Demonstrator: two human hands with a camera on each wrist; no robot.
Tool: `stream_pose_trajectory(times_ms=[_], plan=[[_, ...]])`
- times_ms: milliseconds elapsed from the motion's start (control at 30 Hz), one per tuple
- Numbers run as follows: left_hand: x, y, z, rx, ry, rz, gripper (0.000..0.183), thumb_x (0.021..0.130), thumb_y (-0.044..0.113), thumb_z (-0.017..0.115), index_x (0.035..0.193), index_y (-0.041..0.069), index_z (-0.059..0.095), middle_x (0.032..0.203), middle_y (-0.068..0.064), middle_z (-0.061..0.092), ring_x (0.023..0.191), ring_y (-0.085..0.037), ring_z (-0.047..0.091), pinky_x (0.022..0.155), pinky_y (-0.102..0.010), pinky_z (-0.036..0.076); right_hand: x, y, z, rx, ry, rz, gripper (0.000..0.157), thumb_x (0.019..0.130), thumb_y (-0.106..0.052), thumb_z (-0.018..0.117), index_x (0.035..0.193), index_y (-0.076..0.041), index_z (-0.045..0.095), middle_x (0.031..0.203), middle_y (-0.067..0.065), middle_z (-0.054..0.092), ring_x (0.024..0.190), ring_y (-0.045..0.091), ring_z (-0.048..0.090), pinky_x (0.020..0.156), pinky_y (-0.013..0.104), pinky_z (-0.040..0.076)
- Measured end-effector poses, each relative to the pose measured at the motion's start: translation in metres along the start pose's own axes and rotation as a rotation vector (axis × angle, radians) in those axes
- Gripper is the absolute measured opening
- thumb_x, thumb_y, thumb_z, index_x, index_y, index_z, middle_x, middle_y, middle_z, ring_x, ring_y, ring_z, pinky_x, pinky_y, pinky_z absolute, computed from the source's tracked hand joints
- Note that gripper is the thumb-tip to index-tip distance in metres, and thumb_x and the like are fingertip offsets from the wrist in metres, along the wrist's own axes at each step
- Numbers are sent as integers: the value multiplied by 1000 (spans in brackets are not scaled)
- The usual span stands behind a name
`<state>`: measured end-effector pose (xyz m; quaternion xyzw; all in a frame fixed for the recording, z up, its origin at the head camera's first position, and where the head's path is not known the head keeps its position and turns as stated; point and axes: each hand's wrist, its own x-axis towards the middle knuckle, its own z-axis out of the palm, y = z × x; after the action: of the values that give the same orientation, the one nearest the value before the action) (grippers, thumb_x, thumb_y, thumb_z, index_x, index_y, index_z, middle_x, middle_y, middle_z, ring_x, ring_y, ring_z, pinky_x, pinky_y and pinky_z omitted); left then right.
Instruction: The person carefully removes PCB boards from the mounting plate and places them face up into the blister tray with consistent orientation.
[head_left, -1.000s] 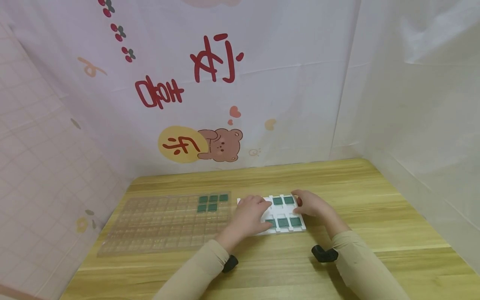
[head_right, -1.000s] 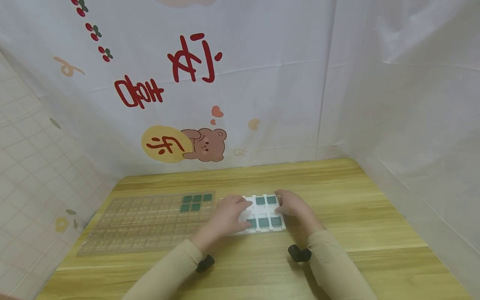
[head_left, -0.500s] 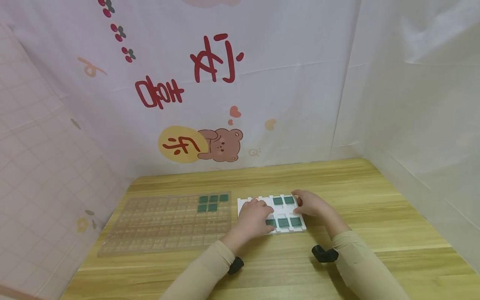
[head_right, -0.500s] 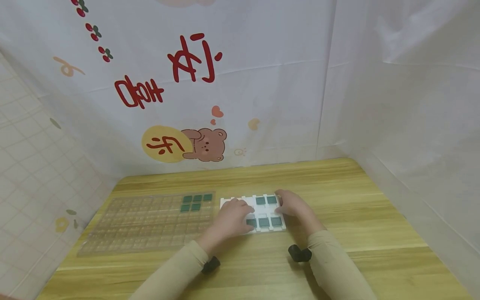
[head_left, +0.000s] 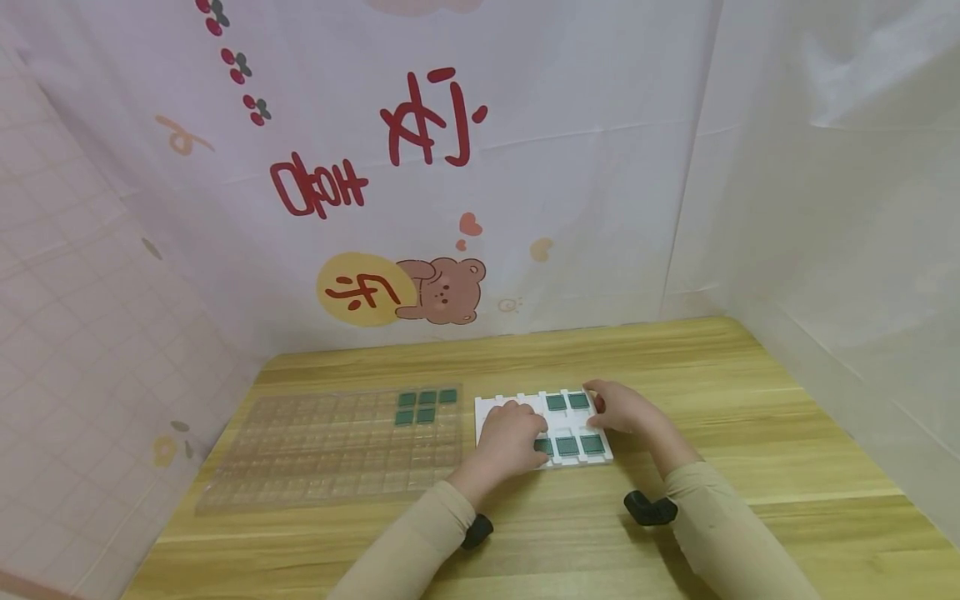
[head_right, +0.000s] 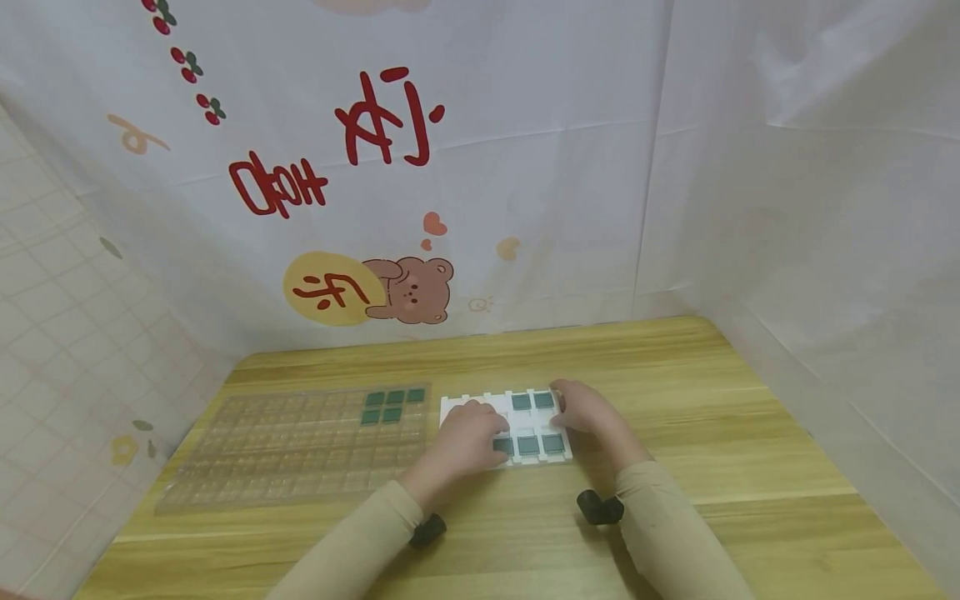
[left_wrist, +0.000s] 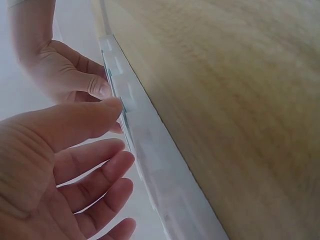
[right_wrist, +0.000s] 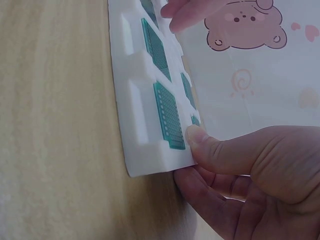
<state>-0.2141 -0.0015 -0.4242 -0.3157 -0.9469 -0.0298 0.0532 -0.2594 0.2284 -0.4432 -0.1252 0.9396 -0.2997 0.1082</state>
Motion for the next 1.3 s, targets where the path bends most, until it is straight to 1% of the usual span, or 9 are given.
stream_pose_trajectory(times_ms=[333,600,833,1100,1300], plan=[[1,-1,3,-24,4,-2,18,73,31,83,79,20,71,67,9,49,67,-13,43,59,-28,33,0,1,1,5,0,-6,64,83,-3,77,137,11,46,92,11,57,84,25,52,77,40,46],[3,1,2,-26,-15,-6,17,73,28,83,76,20,69,67,8,49,67,-13,44,58,-28,35,0,1,1,9,-4,-4,63,84,-3,76,138,11,45,94,11,57,85,25,52,78,41,46],[5,1,4,-37,-40,-12,14,74,27,82,78,19,71,68,8,51,68,-13,45,58,-29,36,3,4,2,3,-5,-1,64,84,-3,76,139,11,45,93,11,57,85,25,52,78,40,46],[6,2,3,-49,-43,-15,12,72,23,81,76,18,71,69,7,53,68,-13,46,59,-30,37,2,3,1,0,2,-11,64,83,-3,76,138,11,45,92,11,58,84,25,53,76,39,46],[7,1,5,-58,-53,-8,11,73,23,80,76,18,71,68,7,52,69,-15,45,59,-30,37,1,2,1,2,0,-18,64,83,-3,76,137,12,45,92,11,58,84,25,53,77,40,46]])
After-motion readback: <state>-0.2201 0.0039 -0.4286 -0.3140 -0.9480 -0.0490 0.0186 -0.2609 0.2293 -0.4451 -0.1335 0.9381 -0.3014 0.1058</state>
